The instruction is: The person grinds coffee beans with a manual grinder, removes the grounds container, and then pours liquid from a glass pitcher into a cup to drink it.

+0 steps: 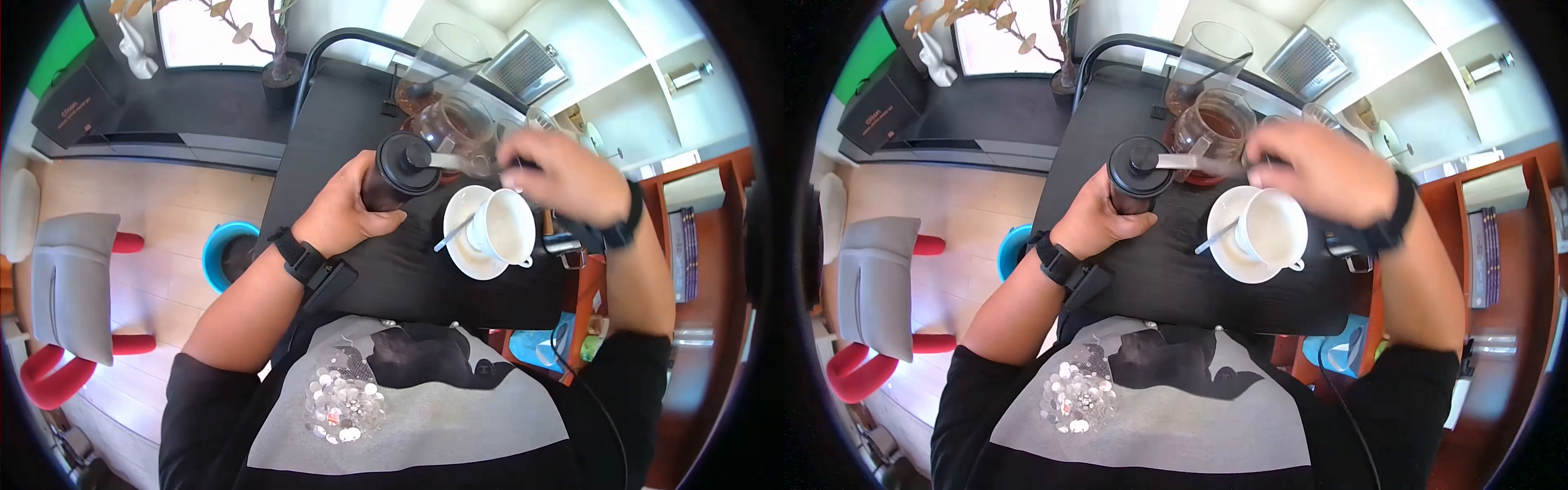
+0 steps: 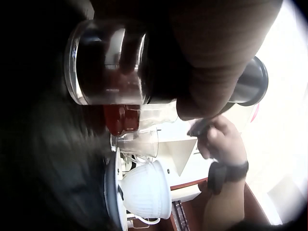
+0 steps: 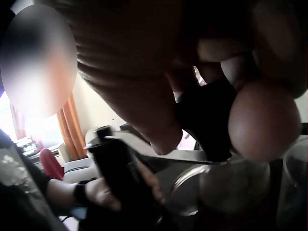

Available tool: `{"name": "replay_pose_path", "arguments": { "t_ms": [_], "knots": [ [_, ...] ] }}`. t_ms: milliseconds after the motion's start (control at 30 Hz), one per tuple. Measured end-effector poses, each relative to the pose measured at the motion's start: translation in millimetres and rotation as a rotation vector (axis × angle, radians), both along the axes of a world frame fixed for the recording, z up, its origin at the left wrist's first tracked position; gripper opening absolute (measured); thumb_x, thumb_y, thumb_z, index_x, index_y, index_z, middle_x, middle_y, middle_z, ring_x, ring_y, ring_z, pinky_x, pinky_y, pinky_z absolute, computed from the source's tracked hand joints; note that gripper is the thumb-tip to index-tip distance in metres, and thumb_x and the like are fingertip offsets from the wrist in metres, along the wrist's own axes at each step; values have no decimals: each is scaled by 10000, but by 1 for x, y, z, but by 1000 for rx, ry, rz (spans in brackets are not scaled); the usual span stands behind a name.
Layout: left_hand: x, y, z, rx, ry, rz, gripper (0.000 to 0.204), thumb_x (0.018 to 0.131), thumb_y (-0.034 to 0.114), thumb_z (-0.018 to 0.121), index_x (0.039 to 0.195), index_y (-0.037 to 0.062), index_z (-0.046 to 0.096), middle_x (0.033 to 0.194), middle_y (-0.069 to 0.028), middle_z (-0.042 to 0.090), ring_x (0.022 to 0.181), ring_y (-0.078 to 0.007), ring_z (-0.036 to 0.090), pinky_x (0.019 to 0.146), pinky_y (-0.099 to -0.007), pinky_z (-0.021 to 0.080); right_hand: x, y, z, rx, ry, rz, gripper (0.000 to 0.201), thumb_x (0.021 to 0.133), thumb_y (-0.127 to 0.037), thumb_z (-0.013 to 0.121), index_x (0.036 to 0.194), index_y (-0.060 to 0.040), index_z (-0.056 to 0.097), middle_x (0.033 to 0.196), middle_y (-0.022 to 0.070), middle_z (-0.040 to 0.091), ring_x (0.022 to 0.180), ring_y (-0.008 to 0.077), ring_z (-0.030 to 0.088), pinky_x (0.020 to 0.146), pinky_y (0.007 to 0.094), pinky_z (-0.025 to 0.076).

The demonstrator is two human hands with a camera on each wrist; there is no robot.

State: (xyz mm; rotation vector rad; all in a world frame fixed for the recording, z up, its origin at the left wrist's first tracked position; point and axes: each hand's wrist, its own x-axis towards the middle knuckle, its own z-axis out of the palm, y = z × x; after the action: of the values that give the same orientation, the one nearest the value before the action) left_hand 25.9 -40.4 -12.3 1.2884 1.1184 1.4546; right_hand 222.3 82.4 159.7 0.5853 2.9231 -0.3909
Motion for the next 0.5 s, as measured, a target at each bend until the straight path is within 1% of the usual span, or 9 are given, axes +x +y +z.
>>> {"name": "replay_pose_path", "arguments": {
  "t_ms": [100,167,233,300,333,367,400,467,500],
  "knots": [
    [-1,5,-2,24,92,53,483,647,73,702,1060,18,460,919,-57,546,856,-120,512,787,-265,425,4,-61,18,-181,-228,83,242,757,-233,624,906,-61,541,821,96,527,725,285,555,640,363,453],
    [1,10,-12,1,-25,-27,495,662,-11,689,1088,36,442,963,-11,543,859,-76,507,769,-242,435,-9,-89,12,-176,-194,339,267,774,-269,608,932,-73,520,796,90,492,608,244,560,520,342,462],
    [0,9,-11,-47,-32,-46,460,655,62,692,1053,28,466,885,-46,547,806,-102,499,745,-257,431,-38,-105,4,-230,-167,474,234,788,-236,586,892,-60,473,758,90,460,577,229,557,490,336,463],
    [-3,4,0,-228,-404,-198,457,665,56,687,1066,43,470,868,-40,545,780,-83,483,719,-239,426,-73,-109,-12,-234,28,628,185,812,-213,517,816,-34,470,732,140,493,590,265,568,477,374,447],
    [-4,5,-2,-229,-383,-196,457,665,56,687,1066,43,470,868,-40,545,780,-83,483,719,-239,426,-93,-110,-19,-204,-61,572,182,802,-200,496,783,-20,486,670,165,525,629,306,578,526,401,456],
    [-3,8,-13,-89,-147,-100,427,669,65,686,1047,44,491,874,-36,545,790,-80,481,702,-235,420,-120,-106,-20,-152,-52,699,179,783,-186,503,764,-10,527,639,186,555,663,334,585,553,428,459],
    [-3,11,-28,50,85,-7,397,673,74,686,1028,44,512,880,-33,545,799,-78,479,686,-231,414,-142,-102,-24,-48,142,716,186,766,-184,514,760,-6,565,667,186,575,681,351,585,565,435,465],
    [-4,15,-46,330,537,169,340,680,92,685,990,45,553,892,-25,544,819,-72,475,654,-224,403,-187,-83,-18,153,35,607,295,747,-299,559,811,-28,658,760,145,639,716,309,615,619,422,490],
    [-12,8,-10,-358,146,-224,441,662,64,686,1067,39,514,980,-35,539,915,-95,475,792,-242,400,-197,-60,-14,135,87,652,308,783,-319,539,874,-45,649,768,146,639,738,312,611,674,425,484]
  ]
}}
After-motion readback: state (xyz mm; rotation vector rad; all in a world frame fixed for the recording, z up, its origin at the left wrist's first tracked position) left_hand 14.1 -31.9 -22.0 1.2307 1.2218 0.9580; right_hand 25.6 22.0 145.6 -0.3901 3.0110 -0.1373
